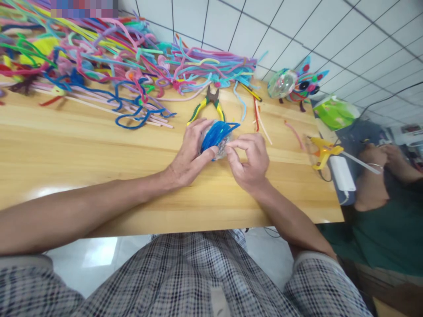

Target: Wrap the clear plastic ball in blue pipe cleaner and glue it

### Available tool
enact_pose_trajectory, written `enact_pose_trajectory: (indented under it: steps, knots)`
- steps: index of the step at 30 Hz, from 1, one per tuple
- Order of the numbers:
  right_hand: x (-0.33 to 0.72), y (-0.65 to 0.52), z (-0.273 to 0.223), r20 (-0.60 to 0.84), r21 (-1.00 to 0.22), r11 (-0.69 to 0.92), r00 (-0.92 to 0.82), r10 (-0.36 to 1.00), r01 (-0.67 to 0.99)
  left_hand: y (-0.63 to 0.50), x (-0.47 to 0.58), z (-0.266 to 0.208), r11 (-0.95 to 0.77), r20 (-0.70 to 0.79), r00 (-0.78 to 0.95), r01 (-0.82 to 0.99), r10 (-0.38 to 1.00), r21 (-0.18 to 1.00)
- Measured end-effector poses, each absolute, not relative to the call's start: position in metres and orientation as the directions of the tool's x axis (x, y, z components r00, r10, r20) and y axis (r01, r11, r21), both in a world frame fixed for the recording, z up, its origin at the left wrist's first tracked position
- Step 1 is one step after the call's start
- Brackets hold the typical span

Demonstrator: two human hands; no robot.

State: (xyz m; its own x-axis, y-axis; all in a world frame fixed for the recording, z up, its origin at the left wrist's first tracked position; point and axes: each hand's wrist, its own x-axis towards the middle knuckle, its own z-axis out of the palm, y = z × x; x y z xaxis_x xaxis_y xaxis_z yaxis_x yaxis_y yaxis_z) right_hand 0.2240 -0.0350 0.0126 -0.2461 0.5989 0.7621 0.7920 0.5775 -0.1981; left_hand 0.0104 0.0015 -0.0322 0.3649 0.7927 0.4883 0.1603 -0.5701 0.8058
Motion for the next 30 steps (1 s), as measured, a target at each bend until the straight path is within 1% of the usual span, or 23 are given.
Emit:
enact_pose_trajectory:
  steps: [4,6,10,14,16,19,21,23,24,26,30]
  knots:
    - [0.226,-0.032,0.010,0.705,-0.237,0.540,-0.239,0.667,0.808,0.002,0.010,-0.031,-0.556,0.472,0.373,0.160,0.799,0.815]
    - [0.227,-0.030,0.009,0.706,-0.256,0.560,-0.244,0.665,0.788,0.002,0.010,-0.030,-0.559,0.476,0.375,0.150,0.796,0.816]
    - [0.227,-0.030,0.009,0.732,-0.229,0.586,-0.259,0.630,0.778,0.004,0.011,-0.028,-0.538,0.464,0.367,0.128,0.806,0.833]
    - [0.238,-0.031,0.020,0.694,-0.230,0.538,-0.250,0.675,0.811,0.011,0.010,-0.029,-0.465,0.408,0.342,0.102,0.847,0.879]
    - [0.253,-0.031,0.030,0.686,-0.239,0.498,-0.218,0.694,0.833,0.015,0.008,-0.031,-0.429,0.381,0.315,0.099,0.869,0.898]
    - [0.289,-0.028,0.042,0.632,-0.322,0.405,-0.124,0.765,0.856,0.019,0.007,-0.032,-0.429,0.382,0.311,0.096,0.870,0.898]
    - [0.318,-0.027,0.041,0.540,-0.408,0.321,-0.058,0.839,0.855,0.019,0.007,-0.031,-0.465,0.412,0.341,0.088,0.845,0.881]
    - [0.346,-0.028,0.031,0.449,-0.449,0.243,-0.018,0.893,0.860,0.018,0.007,-0.029,-0.504,0.440,0.377,0.084,0.815,0.860]
    - [0.358,-0.029,0.023,0.411,-0.444,0.211,-0.011,0.911,0.871,0.017,0.007,-0.028,-0.518,0.449,0.391,0.085,0.803,0.851]
    - [0.374,-0.031,0.005,0.385,-0.402,0.188,-0.021,0.923,0.896,0.016,0.006,-0.026,-0.532,0.454,0.419,0.086,0.786,0.842]
    - [0.379,-0.032,-0.023,0.373,-0.321,0.238,-0.109,0.921,0.917,0.014,0.006,-0.025,-0.538,0.450,0.469,0.066,0.760,0.840]
